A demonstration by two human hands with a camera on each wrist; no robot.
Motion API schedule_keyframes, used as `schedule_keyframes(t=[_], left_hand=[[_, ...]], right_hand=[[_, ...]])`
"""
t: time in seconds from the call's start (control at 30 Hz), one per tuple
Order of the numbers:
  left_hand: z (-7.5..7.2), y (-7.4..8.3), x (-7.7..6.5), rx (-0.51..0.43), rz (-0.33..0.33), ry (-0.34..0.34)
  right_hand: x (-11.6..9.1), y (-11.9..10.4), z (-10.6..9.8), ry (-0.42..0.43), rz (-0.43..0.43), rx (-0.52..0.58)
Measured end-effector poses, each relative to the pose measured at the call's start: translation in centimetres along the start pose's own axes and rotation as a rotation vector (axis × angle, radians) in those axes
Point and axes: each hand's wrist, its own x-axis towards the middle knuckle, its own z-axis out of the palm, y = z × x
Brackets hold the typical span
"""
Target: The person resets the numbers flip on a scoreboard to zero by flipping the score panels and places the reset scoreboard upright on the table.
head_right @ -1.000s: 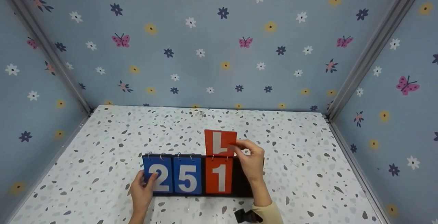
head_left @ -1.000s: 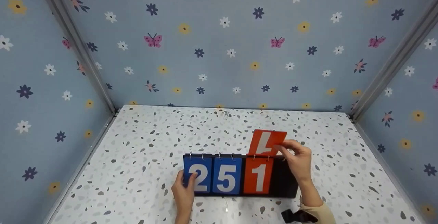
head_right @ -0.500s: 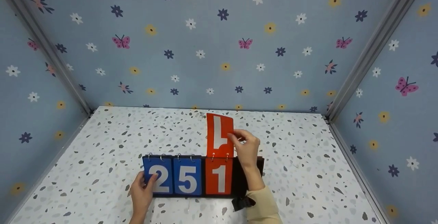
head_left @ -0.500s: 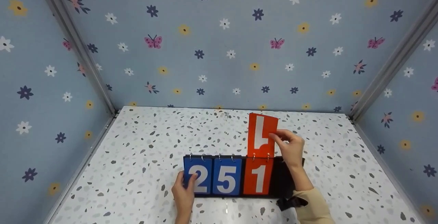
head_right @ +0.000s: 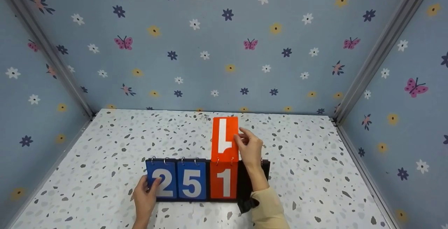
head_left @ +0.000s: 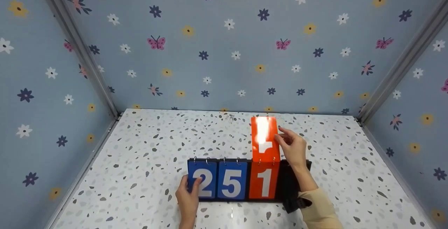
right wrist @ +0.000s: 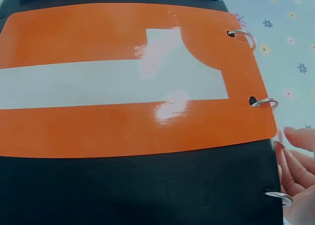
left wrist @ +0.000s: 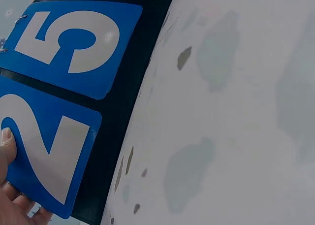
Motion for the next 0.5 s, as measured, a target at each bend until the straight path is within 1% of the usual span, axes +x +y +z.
schedule_keyframes(t=[0.13, 0.27, 0.37, 0.5], left_hand=[[0.0, 0.1, 0.0, 0.001, 0.000, 0.000], [0.0, 0.1, 0.0, 0.008, -0.012, -0.003], [0.0, 0.2, 0.0, 0.008, -0.014, -0.003], [0.0, 0.2, 0.0, 0.017, -0.005, -0.001]], right_hand=[[-0.3, -0.3, -0.3, -0.070, 0.073, -0.064], [-0.7, -0.7, -0.7, -0.121, 0.101, -0.132], [-1.2, -0.9, -1.0, -0.120, 0.076, -0.129], [-2.1, -1.2, -1.3, -0.066, 0.039, -0.063]])
